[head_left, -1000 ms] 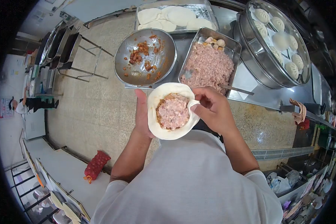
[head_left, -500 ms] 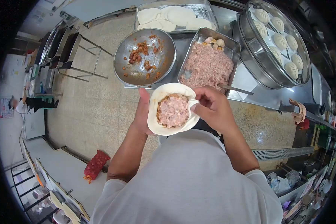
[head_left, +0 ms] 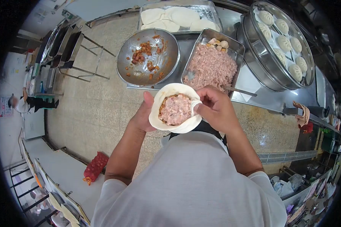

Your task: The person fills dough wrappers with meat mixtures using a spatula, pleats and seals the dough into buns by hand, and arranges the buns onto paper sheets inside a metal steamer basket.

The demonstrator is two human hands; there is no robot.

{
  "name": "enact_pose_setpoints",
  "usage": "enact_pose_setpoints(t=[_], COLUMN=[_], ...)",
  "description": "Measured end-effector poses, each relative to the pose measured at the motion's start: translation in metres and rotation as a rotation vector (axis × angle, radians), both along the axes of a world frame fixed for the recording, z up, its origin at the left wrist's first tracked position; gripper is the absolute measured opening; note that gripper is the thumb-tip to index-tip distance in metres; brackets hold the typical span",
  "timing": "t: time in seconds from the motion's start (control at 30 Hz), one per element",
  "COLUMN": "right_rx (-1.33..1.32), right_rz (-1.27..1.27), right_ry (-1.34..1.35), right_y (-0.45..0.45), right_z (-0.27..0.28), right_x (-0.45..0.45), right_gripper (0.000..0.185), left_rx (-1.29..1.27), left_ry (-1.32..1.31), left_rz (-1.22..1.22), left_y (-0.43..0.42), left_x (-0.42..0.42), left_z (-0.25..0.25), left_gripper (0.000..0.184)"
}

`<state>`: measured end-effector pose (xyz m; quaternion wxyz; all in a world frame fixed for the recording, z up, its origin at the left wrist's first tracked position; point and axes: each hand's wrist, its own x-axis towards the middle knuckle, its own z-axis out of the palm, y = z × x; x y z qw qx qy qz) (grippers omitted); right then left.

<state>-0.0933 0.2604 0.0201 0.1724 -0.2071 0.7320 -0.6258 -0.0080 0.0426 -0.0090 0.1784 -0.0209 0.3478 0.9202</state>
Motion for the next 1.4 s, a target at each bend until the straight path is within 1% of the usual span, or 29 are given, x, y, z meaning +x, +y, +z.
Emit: enact_pose_setpoints(t=[0.03, 0.07, 0.13, 0.17, 0.23, 0.27, 0.33, 0.37, 0.43, 0.47, 0.53, 0.57, 0.63, 0.67, 0.73, 0.77, 0.83, 0.87, 0.93, 1.07, 1.13, 1.17, 1.23, 1.27, 1.33, 1.37, 1.4], right_rx=[-0.011, -0.011, -0.008, -0.008, 0.082, 0.084, 0.054, 0.055, -0.043, -0.042, -0.05, -0.049, 0.0, 0.001, 0.058, 0.058, 0.057, 0.058, -0.001, 0.036, 0.075, 0.075, 0.092, 0.093, 0.12, 0.12, 0.103], right_rz=[0.039, 0.04, 0.085, 0.085, 0.143, 0.144, 0.006, 0.01, -0.001, 0.001, 0.059, 0.06, 0.177, 0.177, 0.183, 0.187, 0.003, 0.006, 0.077, 0.101, 0.199, 0.199, 0.116, 0.118, -0.05, -0.049, -0.016], right_ry=[-0.086, -0.086, 0.191, 0.191, 0.316, 0.315, 0.196, 0.198, 0.018, 0.019, -0.155, -0.155, 0.261, 0.259, 0.268, 0.27, 0.217, 0.221, 0.087, 0.112, 0.322, 0.321, 0.337, 0.339, 0.225, 0.227, 0.126], right_y=[0.0, 0.0, 0.002, 0.004, 0.01, 0.009, 0.004, 0.002, -0.003, -0.003, -0.002, -0.001, 0.002, 0.003, 0.006, 0.004, -0.002, -0.003, -0.006, -0.008, -0.005, -0.004, -0.004, -0.006, -0.012, -0.013, -0.014], right_z=[-0.005, -0.007, -0.01, -0.01, -0.006, -0.002, 0.008, 0.007, 0.0, -0.006, -0.015, -0.017, -0.018, -0.017, -0.008, -0.002, 0.008, 0.008, 0.003, -0.014, -0.018, -0.018, -0.009, -0.003, 0.013, 0.01, 0.004], right_x=[0.0, 0.001, 0.001, 0.0, 0.0, 0.002, 0.005, 0.004, 0.002, 0.002, 0.003, 0.002, 0.0, 0.0, 0.003, 0.003, 0.004, 0.002, -0.004, -0.004, -0.005, -0.004, -0.002, -0.001, 0.001, -0.001, -0.004], right_gripper=[0.01, 0.01, 0.009, 0.009, 0.009, 0.009, 0.009, 0.009, 0.009, 0.009, 0.009, 0.009, 0.011, 0.011, 0.013, 0.013, 0.013, 0.013, 0.011, 0.013, 0.013, 0.013, 0.013, 0.013, 0.013, 0.013, 0.012], left_rx=[-0.026, -0.026, -0.069, -0.07, -0.141, -0.139, -0.126, -0.126, -0.1, -0.1, -0.112, -0.111, 0.001, 0.002, -0.129, -0.129, -0.198, -0.197, -0.208, -0.294, -0.347, -0.346, -0.373, -0.371, -0.417, -0.416, -0.417], left_ry=[0.004, 0.003, -0.01, -0.009, 0.006, 0.005, 0.068, 0.069, 0.026, 0.028, -0.032, -0.033, -0.13, -0.132, -0.076, -0.074, -0.077, -0.074, -0.072, -0.159, -0.202, -0.203, -0.177, -0.176, -0.157, -0.155, -0.138], left_rz=[-0.043, -0.042, -0.018, -0.018, 0.022, 0.022, -0.03, -0.026, -0.04, -0.039, -0.093, -0.092, 0.001, 0.001, -0.031, -0.027, 0.005, 0.008, -0.064, -0.071, -0.042, -0.042, -0.09, -0.087, -0.082, -0.081, -0.119], left_y=[-0.001, -0.003, -0.006, -0.005, 0.0, 0.0, -0.003, -0.003, -0.004, -0.005, -0.007, -0.007, -0.006, -0.007, -0.009, -0.008, -0.004, -0.006, -0.011, -0.013, -0.01, -0.008, -0.005, -0.006, -0.007, -0.009, -0.011], left_x=[0.0, 0.0, 0.0, 0.001, 0.006, 0.007, 0.006, 0.006, 0.004, 0.002, 0.0, 0.0, 0.001, 0.002, 0.006, 0.006, 0.004, 0.002, -0.003, -0.009, -0.012, -0.013, -0.015, -0.016, -0.018, -0.02, -0.022], left_z=[0.001, 0.0, -0.003, -0.003, 0.0, 0.0, 0.002, 0.003, 0.003, 0.003, 0.001, 0.0, -0.002, -0.002, 0.002, 0.005, 0.015, 0.015, 0.014, 0.013, 0.013, 0.016, 0.028, 0.03, 0.032, 0.031, 0.03], left_gripper=[0.109, 0.109, 0.109, 0.109, 0.103, 0.103, 0.096, 0.096, 0.095, 0.095, 0.097, 0.097, 0.09, 0.09, 0.076, 0.076, 0.067, 0.067, 0.066, 0.066, 0.068, 0.068, 0.067, 0.067, 0.065, 0.065, 0.065])
